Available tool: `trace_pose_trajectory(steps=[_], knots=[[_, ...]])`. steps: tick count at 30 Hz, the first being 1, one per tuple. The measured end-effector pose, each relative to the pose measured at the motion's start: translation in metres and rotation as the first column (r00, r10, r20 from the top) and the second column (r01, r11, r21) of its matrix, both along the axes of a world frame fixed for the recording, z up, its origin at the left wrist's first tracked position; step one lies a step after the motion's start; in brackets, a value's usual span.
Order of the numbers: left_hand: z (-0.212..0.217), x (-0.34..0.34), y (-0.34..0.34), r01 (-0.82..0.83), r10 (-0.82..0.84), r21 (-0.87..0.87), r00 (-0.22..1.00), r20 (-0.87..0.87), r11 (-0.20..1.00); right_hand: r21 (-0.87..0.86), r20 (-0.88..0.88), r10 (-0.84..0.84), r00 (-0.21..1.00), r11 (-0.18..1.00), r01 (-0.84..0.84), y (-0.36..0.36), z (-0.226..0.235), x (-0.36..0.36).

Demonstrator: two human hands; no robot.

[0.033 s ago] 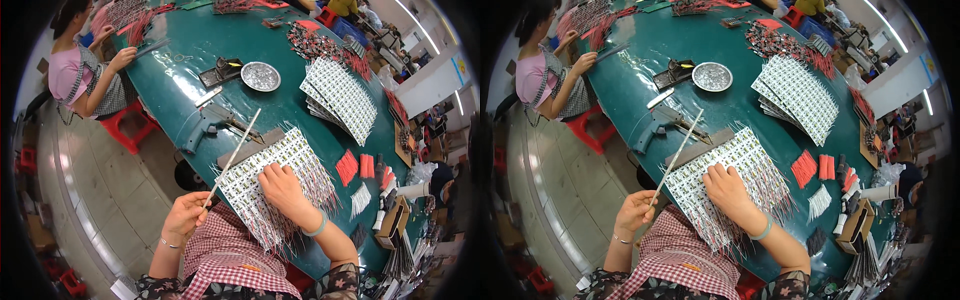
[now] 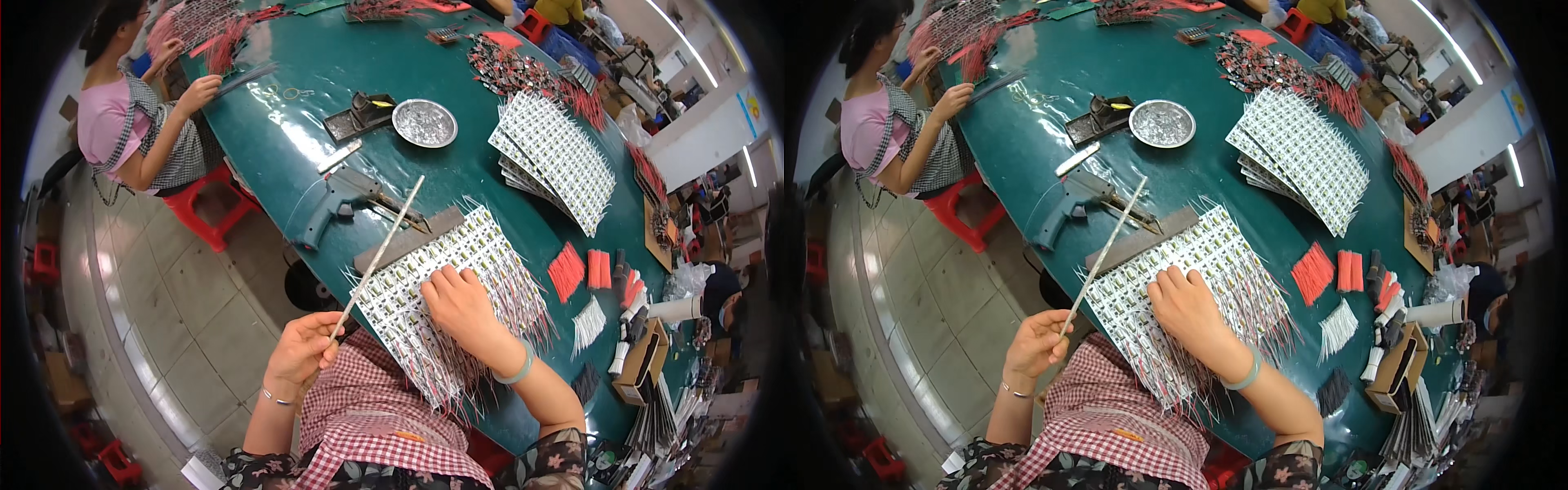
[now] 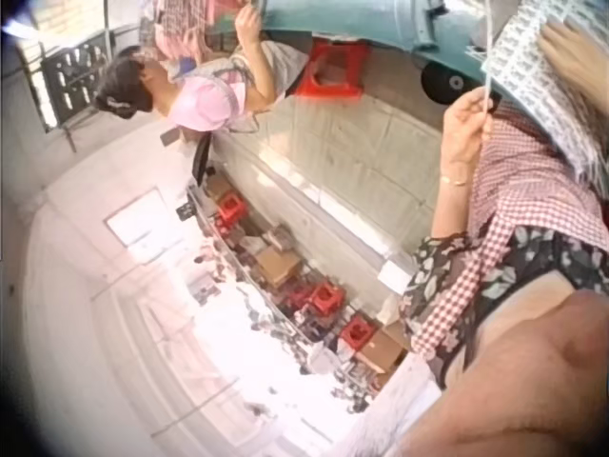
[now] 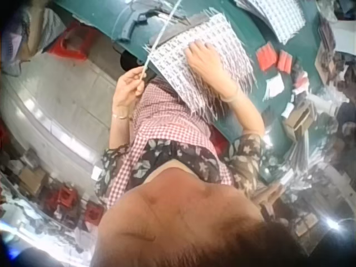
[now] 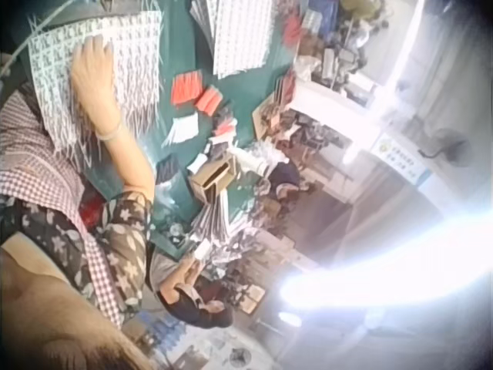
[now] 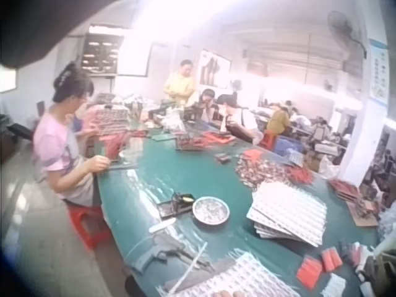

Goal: Assembling electronic components onto a sheet of LED strips using a handheld manual tool at a factory workbench.

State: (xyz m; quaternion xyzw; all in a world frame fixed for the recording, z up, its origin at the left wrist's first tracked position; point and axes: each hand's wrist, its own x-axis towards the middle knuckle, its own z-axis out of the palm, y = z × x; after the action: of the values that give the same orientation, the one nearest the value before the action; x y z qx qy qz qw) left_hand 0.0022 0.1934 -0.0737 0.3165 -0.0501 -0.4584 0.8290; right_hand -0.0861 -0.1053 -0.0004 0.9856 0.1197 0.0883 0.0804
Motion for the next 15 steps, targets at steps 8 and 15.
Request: trace_pose_trajectory(steps=[8,15], knots=[[-0.005,0.001,0.002,0.017,-0.017,0.000,1.000,0.025,1.000,0.037,-0.030,-0.054,0.998,0.998,0.055,0.007,0.003,-0.011],[-0.012,-0.001,0.005,0.021,-0.021,-0.007,1.000,0.015,1.000,0.392,0.014,-0.228,0.974,0.897,0.205,0.011,-0.019,-0.032]])
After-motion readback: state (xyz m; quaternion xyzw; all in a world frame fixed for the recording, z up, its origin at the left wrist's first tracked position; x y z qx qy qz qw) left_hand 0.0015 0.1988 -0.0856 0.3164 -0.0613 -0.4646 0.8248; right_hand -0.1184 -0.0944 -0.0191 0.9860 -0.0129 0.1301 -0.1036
